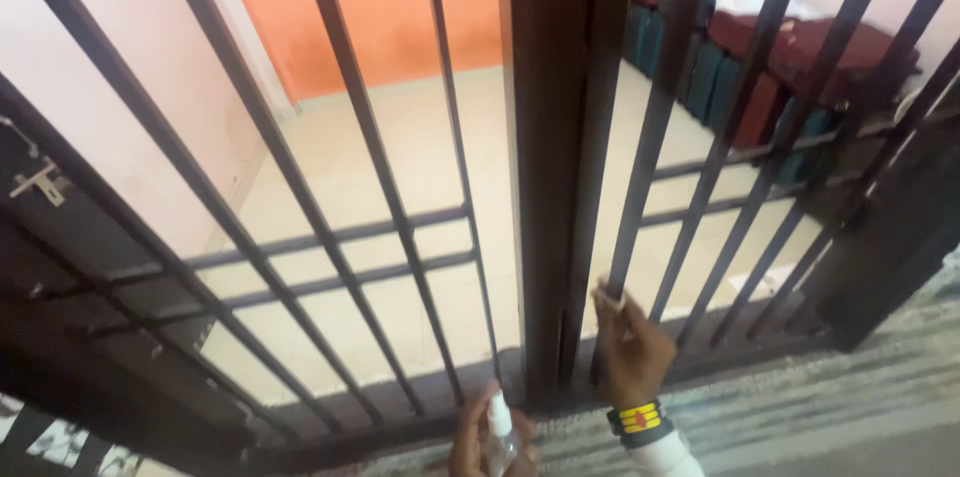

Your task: The person wipes a metal gate with a cloth while holding a spray bottle. They repeatedly spray and wipe the vertical bars and horizontal crossbars of the gate from a first-person perspective.

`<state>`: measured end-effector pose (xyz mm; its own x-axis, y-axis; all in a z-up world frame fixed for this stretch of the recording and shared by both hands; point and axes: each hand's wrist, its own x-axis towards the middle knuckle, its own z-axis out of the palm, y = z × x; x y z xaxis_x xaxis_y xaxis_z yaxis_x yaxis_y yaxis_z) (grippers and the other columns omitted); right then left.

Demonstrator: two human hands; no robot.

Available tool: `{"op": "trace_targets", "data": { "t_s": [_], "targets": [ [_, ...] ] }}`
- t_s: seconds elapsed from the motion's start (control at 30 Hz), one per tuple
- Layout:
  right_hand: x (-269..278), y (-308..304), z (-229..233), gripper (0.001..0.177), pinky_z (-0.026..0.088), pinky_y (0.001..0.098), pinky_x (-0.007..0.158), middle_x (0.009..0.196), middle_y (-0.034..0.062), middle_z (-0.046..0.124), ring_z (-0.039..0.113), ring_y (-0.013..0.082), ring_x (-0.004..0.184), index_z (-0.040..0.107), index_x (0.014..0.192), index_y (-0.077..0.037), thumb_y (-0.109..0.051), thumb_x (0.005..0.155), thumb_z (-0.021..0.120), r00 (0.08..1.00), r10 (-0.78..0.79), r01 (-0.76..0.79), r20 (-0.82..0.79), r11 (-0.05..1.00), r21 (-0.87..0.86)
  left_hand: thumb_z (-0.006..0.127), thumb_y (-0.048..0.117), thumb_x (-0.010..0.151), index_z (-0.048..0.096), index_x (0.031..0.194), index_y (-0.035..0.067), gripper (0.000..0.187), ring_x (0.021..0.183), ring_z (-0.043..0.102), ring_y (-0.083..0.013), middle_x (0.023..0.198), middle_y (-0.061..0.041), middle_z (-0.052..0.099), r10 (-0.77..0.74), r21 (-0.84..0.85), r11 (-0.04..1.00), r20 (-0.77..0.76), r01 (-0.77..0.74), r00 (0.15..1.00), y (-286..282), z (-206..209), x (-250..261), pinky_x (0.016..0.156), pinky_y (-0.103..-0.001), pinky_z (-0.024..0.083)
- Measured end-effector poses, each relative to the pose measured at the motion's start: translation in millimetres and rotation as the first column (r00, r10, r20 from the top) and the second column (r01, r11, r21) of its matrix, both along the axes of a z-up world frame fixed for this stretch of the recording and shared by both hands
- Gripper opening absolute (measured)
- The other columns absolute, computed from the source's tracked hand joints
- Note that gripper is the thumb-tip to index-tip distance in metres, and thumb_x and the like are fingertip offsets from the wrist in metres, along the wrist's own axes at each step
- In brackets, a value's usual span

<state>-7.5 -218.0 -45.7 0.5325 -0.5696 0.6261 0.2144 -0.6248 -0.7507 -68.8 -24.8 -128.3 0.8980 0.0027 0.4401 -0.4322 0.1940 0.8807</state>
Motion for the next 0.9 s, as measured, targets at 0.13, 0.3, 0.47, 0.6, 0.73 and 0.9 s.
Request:
{"op": "trace_targets", "data": {
  "t_s": [0.13, 0.3, 0.47, 0.6, 0.73, 0.9],
  "targets": [
    [14.4, -5.7, 82.7, 0.017, 0.057, 0.0249, 0.083, 0.107, 0.0095, 0.079, 0.073, 0.0131, 0.095, 0.073, 0.119, -0.004, -0.006, 0.103, 0.071, 0.899, 0.264, -0.29, 0.348, 0.957, 0.024, 0.075, -0.006, 0.078, 0.05, 0.146, 0.012, 0.075, 0.08, 0.074, -0.0218, 0.089, -0.018, 0.073, 0.021, -0.014, 1.0, -0.1, -0.023, 0.995, -6.0, -20.9, -4.8, 0.07, -0.037, 0.064],
    [12.5, -0.1, 9.9, 0.019, 0.057, 0.0285, 0.072, 0.108, 0.0086, 0.079, 0.078, 0.0174, 0.091, 0.076, 0.116, -0.008, -0.006, 0.098, 0.068, 0.98, 0.061, -0.04, 0.192, 0.993, -0.11, 0.08, -0.005, 0.083, 0.039, 0.151, 0.014, 0.082, 0.078, 0.076, -0.0218, 0.093, -0.018, 0.073, -0.116, 0.033, 0.993, 0.007, 0.116, 0.993, 12.3, -54.7, 5.5, 0.077, -0.039, 0.068],
    [-22.9, -11.9, -100.9, 0.025, 0.057, 0.0419, 0.072, 0.095, 0.0115, 0.079, 0.074, 0.0315, 0.088, 0.076, 0.118, -0.022, -0.02, 0.094, 0.071, 0.867, -0.056, -0.036, -0.496, 0.984, -0.173, 0.074, -0.003, 0.082, 0.037, 0.153, 0.019, 0.082, 0.081, 0.077, -0.0263, 0.101, -0.021, 0.071, -0.425, -0.31, 0.874, -0.116, 0.374, 0.897, 27.6, -55.3, 12.4, 0.074, -0.043, 0.067],
    [-40.5, -27.2, -98.9, 0.034, 0.06, 0.0411, 0.068, 0.107, 0.0102, 0.079, 0.077, 0.0285, 0.088, 0.068, 0.128, -0.02, -0.017, 0.094, 0.062, 0.957, 0.031, -0.065, -0.288, 0.992, -0.11, 0.083, -0.004, 0.078, 0.042, 0.151, 0.015, 0.085, 0.076, 0.075, -0.0229, 0.095, -0.019, 0.072, -0.201, -0.155, 0.972, -0.156, 0.177, 0.967, 4.2, -47.2, -5.7, 0.071, -0.039, 0.066],
    [-39.6, -30.4, -23.7, 0.043, 0.06, 0.04, 0.088, 0.139, 0.0182, 0.064, 0.068, 0.0301, 0.116, 0.049, 0.151, -0.006, -0.016, 0.11, 0.049, 0.99, -0.076, 0.072, 0.12, 0.997, 0.034, 0.086, -0.003, 0.081, 0.041, 0.152, 0.016, 0.085, 0.079, 0.073, -0.0207, 0.095, -0.017, 0.072, -0.124, 0.021, 0.992, -0.051, 0.125, 0.991, -6.2, -47.3, -4.6, 0.074, -0.036, 0.066],
    [7.7, -44.9, 64.7, 0.02, 0.057, 0.0363, 0.087, 0.119, 0.0163, 0.068, 0.07, 0.0248, 0.108, 0.055, 0.123, 0.0, -0.013, 0.112, 0.046, 0.937, 0.162, -0.162, 0.309, 0.986, -0.025, 0.082, 0.003, 0.085, 0.037, 0.151, 0.017, 0.082, 0.078, 0.078, -0.0257, 0.098, -0.021, 0.072, -0.319, -0.062, 0.947, -0.062, 0.315, 0.946, -6.8, -64.0, 0.8, 0.07, -0.04, 0.067]
  ]
}}
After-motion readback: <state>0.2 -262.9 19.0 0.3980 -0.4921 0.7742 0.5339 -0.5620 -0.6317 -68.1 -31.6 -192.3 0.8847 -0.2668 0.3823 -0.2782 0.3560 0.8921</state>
